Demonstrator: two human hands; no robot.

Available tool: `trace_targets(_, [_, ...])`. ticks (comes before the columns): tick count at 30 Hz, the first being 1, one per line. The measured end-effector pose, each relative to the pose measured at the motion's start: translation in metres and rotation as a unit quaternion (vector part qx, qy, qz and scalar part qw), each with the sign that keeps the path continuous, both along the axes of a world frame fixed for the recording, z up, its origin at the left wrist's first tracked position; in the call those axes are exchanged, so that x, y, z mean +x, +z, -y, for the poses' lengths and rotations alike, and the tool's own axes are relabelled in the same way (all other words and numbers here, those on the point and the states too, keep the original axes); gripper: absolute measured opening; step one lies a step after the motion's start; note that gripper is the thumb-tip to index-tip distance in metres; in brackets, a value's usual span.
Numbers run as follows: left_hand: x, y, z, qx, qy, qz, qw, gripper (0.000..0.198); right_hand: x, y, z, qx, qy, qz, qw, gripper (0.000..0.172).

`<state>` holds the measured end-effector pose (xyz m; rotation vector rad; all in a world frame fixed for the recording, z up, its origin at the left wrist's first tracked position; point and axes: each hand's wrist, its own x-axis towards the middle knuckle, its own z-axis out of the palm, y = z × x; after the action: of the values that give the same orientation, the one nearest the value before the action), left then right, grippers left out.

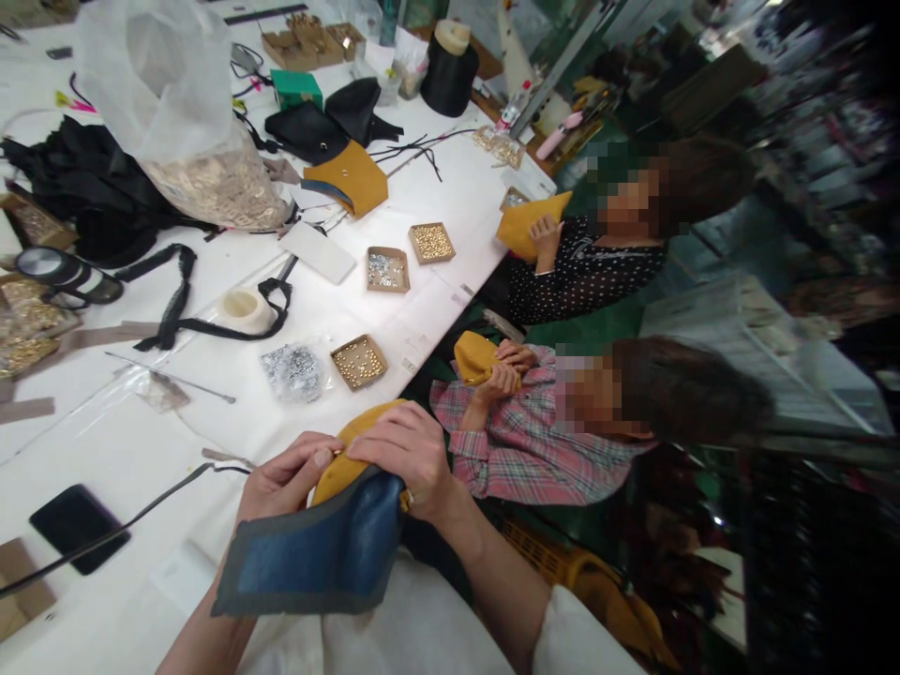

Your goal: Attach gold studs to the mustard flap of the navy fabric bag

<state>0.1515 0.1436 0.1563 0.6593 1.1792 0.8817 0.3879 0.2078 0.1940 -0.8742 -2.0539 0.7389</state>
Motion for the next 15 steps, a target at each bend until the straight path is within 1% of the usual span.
trace_targets(6, [-0.003, 0.009, 0.010, 0.007, 0.054, 0.015, 0.998, 0.025, -0.011, 0.008, 0.003, -0.009, 0.011, -0.007, 1.000, 0.016])
trace_targets(9, [-0.005, 0.012, 0.015, 0.023, 0.054, 0.018, 0.998, 0.026, -0.014, 0.012, 0.002, -0.018, 0.016, -0.011, 1.000, 0.018])
trace_targets(12, [-0.007, 0.012, 0.018, 0.046, 0.062, 0.017, 0.997, 0.022, -0.017, 0.017, 0.000, -0.023, 0.021, -0.008, 0.999, 0.017])
trace_targets(15, [-0.010, 0.015, 0.019, 0.079, 0.066, -0.006, 0.995, 0.021, -0.020, 0.022, -0.003, -0.017, 0.020, -0.007, 1.000, 0.016])
